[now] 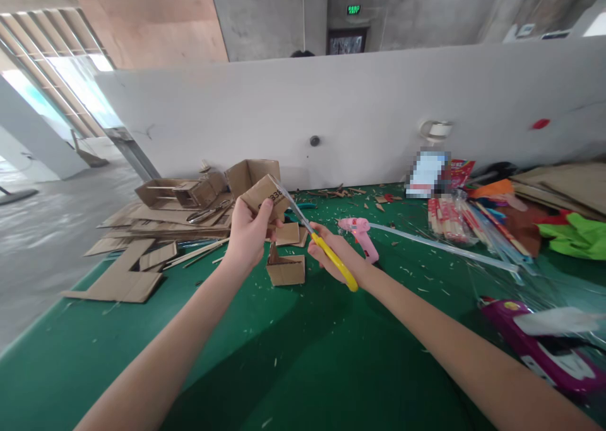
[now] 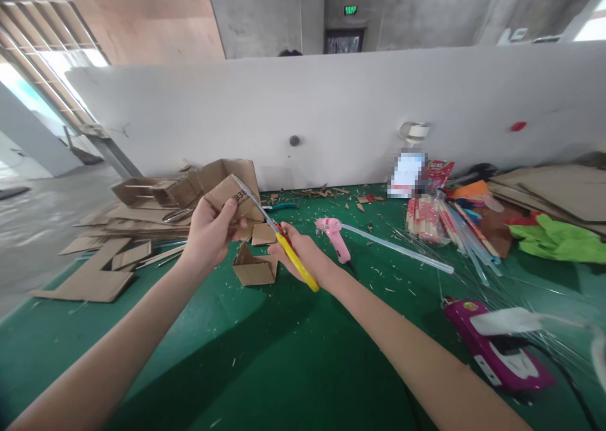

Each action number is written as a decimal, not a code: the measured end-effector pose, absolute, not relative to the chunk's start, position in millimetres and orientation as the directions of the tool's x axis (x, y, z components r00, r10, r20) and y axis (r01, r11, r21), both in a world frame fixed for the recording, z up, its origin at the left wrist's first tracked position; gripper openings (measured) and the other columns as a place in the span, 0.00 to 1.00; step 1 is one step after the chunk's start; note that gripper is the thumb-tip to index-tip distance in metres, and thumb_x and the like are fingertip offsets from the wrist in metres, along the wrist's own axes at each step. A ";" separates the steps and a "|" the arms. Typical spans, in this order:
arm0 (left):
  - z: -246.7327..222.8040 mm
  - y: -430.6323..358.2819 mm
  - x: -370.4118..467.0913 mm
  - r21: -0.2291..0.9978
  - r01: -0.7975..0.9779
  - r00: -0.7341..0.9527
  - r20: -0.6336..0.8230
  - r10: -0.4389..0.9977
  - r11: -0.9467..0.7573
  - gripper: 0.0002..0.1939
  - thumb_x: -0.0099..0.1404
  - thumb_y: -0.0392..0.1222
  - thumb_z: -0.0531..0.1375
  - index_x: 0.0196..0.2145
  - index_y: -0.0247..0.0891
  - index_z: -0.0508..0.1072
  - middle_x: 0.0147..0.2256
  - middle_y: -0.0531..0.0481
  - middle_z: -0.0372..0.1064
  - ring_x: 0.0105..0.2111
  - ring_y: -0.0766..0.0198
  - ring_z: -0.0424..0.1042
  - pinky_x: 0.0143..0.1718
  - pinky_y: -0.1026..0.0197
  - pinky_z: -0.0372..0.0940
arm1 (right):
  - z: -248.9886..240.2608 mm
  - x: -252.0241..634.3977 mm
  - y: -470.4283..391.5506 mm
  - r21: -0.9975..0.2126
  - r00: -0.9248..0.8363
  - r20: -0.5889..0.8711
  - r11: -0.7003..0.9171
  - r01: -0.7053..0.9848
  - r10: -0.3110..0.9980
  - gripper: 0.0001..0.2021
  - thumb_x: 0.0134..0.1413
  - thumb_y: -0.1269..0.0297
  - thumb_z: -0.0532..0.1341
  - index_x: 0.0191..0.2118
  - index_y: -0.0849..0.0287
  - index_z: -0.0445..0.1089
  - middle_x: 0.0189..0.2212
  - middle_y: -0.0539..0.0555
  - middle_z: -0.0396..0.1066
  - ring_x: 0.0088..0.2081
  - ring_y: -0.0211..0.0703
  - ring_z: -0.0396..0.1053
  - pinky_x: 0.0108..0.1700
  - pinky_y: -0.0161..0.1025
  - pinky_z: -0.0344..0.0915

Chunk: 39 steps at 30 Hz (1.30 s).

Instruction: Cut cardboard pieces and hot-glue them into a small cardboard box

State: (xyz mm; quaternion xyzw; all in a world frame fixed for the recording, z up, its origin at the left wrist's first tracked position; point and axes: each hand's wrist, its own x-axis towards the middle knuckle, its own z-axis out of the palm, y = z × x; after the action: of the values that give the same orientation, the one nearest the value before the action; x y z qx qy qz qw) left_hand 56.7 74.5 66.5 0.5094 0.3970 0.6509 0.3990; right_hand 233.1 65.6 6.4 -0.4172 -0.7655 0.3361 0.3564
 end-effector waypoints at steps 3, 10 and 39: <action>65.2 75.0 57.0 0.921 -0.122 -0.162 0.349 0.923 -0.370 0.13 0.58 0.42 0.61 0.36 0.39 0.59 0.29 0.56 0.64 0.17 0.72 0.65 0.09 0.72 0.54 | 8.0 233.8 67.2 -0.777 -0.394 0.267 0.438 0.453 0.880 0.28 0.58 0.55 0.57 0.58 0.67 0.54 0.30 0.53 0.70 0.28 0.41 0.67 0.30 0.37 0.62; 63.3 76.3 54.9 0.922 -0.119 -0.142 0.351 0.926 -0.368 0.14 0.58 0.43 0.61 0.36 0.39 0.59 0.30 0.56 0.64 0.17 0.73 0.65 0.10 0.73 0.53 | 7.7 235.8 67.4 -0.744 -0.396 0.288 0.464 0.480 0.872 0.26 0.58 0.59 0.56 0.60 0.63 0.54 0.29 0.51 0.70 0.27 0.41 0.66 0.33 0.39 0.62; 61.9 75.9 50.9 0.922 -0.096 -0.051 0.371 0.927 -0.374 0.15 0.58 0.45 0.62 0.35 0.40 0.58 0.28 0.57 0.62 0.17 0.75 0.62 0.10 0.73 0.49 | 6.7 231.2 54.3 -0.792 -0.366 0.252 0.409 0.454 0.896 0.35 0.61 0.50 0.52 0.67 0.60 0.41 0.24 0.50 0.67 0.19 0.39 0.62 0.26 0.37 0.61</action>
State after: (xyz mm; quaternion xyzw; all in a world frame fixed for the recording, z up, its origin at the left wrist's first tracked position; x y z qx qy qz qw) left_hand 50.9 75.9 61.9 0.5513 0.3768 0.6191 0.4132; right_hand 231.2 54.3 6.7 -0.4419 -0.7633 0.3169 0.3488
